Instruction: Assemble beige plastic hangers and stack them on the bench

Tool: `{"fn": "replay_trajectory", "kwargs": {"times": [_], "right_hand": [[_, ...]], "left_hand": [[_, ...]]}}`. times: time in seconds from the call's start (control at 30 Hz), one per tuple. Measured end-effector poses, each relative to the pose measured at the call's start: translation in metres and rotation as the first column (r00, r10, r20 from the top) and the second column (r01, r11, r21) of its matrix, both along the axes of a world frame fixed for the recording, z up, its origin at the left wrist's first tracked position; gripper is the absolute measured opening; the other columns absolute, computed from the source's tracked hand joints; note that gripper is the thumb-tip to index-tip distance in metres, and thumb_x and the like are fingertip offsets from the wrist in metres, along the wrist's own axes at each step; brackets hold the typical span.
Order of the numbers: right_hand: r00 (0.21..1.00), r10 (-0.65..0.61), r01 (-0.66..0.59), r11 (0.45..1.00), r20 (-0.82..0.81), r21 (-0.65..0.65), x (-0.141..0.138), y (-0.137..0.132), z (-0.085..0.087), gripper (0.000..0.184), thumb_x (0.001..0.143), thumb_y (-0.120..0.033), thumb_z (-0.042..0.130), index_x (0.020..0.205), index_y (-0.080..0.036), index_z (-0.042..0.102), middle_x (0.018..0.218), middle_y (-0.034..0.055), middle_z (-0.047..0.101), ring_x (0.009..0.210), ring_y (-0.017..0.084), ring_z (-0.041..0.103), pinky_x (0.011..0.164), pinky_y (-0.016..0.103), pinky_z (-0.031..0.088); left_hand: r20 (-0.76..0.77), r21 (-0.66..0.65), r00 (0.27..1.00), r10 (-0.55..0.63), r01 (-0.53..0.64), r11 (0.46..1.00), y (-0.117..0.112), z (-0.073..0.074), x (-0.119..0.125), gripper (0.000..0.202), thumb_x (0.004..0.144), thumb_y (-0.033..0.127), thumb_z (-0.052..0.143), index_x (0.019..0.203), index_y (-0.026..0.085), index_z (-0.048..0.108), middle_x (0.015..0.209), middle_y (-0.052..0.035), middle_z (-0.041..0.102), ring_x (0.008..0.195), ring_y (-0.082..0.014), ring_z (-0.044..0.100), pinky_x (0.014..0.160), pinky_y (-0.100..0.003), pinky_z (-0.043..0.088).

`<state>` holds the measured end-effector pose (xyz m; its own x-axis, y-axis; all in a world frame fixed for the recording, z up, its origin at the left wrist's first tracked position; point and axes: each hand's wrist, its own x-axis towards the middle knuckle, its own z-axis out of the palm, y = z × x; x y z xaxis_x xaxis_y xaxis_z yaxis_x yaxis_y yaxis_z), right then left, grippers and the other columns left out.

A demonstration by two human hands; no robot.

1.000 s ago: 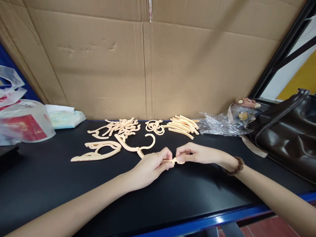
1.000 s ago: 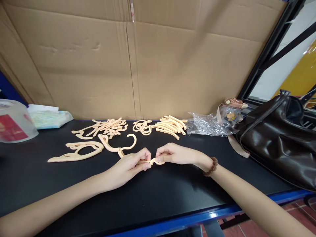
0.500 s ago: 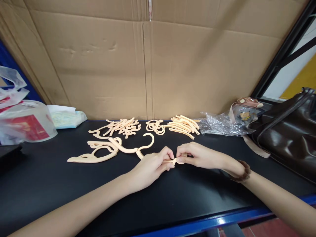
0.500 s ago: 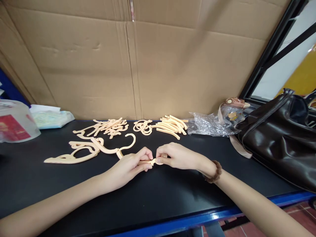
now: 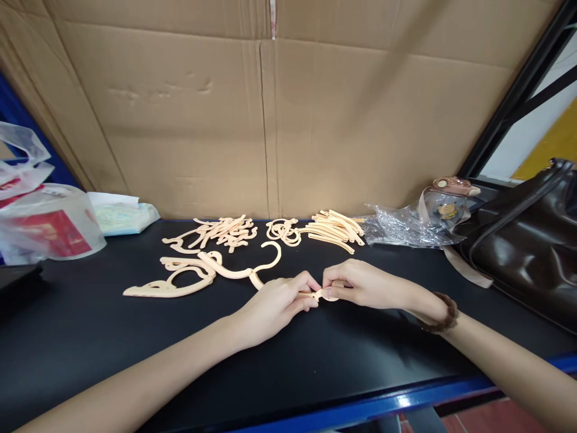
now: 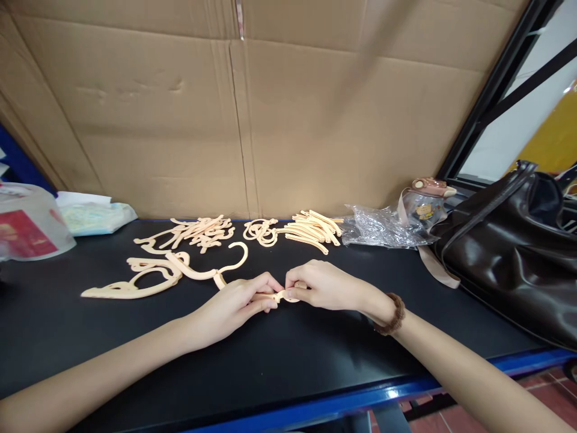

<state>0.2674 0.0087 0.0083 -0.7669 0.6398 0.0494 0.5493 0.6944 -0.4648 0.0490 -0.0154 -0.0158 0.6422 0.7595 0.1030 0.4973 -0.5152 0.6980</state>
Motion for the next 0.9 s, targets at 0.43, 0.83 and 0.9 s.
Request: {"fn": "replay_trajectory", "kwargs": {"times": [0.43, 0.83, 0.9], "right_hand": [[0.999, -0.012, 0.004, 0.98, 0.039, 0.2, -0.006, -0.014, 0.005, 0.024, 0.095, -0.025, 0.046, 0.073, -0.017, 0.051, 0.072, -0.0018, 0.057, 0.062, 0.01, 0.048, 0.06, 0.023, 0.03], [0.993, -0.043, 0.026, 0.989, 0.113, 0.145, 0.011, 0.0, 0.019, 0.025, 0.086, -0.046, 0.061, 0.085, -0.021, 0.061, 0.066, -0.0052, 0.054, 0.062, 0.011, 0.048, 0.059, 0.023, 0.031], [0.992, -0.023, -0.002, 0.979, 0.123, 0.201, 0.018, 0.007, 0.019, 0.022, 0.084, -0.044, 0.064, 0.082, -0.022, 0.065, 0.075, -0.0024, 0.057, 0.075, 0.015, 0.052, 0.072, 0.027, 0.034]], "left_hand": [[-0.018, 0.059, 1.0, 0.001, 0.0, 0.998, -0.001, 0.001, 0.002, 0.01, 0.094, 0.031, 0.043, 0.09, 0.022, 0.048, 0.078, 0.0036, 0.064, 0.076, -0.0133, 0.062, 0.066, -0.022, 0.044], [-0.116, 0.332, 0.991, 0.072, -0.029, 0.943, 0.002, 0.007, -0.003, 0.016, 0.093, 0.03, 0.049, 0.107, 0.023, 0.052, 0.103, -0.0019, 0.061, 0.091, -0.0173, 0.057, 0.08, -0.03, 0.045], [-0.144, 0.37, 0.987, 0.068, -0.01, 0.929, 0.004, 0.007, -0.005, 0.014, 0.092, 0.028, 0.052, 0.105, 0.023, 0.054, 0.102, -0.0013, 0.061, 0.093, -0.0176, 0.056, 0.084, -0.032, 0.044]]}}
